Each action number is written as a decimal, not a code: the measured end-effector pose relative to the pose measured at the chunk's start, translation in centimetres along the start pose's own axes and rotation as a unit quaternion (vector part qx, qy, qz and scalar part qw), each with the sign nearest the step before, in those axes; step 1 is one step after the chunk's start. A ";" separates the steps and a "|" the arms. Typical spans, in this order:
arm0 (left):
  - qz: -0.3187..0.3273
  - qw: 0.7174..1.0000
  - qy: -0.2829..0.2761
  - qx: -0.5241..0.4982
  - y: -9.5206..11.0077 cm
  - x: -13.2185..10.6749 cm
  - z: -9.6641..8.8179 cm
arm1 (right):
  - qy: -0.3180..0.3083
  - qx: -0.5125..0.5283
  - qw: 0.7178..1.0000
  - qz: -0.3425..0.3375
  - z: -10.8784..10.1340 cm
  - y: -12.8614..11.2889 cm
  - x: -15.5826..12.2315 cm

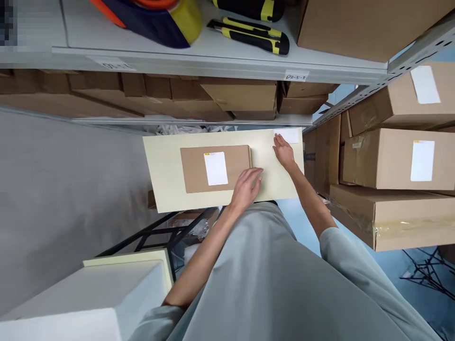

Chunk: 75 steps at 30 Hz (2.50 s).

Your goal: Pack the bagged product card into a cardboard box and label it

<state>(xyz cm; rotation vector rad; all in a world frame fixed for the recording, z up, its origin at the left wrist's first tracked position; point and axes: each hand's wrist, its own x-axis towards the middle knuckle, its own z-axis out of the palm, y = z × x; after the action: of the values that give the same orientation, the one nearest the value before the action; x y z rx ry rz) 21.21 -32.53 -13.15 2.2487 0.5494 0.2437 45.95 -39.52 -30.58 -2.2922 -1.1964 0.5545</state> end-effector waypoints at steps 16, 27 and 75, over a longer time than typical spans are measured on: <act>-0.042 0.998 -0.040 0.022 2.6 2.5 2.6 | 0.011 0.105 0.994 0.019 1.4 2.3 0.1; -0.042 0.996 -0.072 0.017 2.5 4.2 4.2 | 0.103 0.100 0.989 0.039 -2.0 -0.2 0.8; -0.201 0.914 -0.265 -0.232 3.5 17.3 13.9 | 0.430 0.326 0.755 0.372 -4.8 3.5 -14.3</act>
<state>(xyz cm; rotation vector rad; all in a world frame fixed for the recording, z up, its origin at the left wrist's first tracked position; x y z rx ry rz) 42.42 -35.83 -19.83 1.5972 0.5664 -0.4024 43.23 -54.32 -27.05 -1.8878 0.3606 0.0616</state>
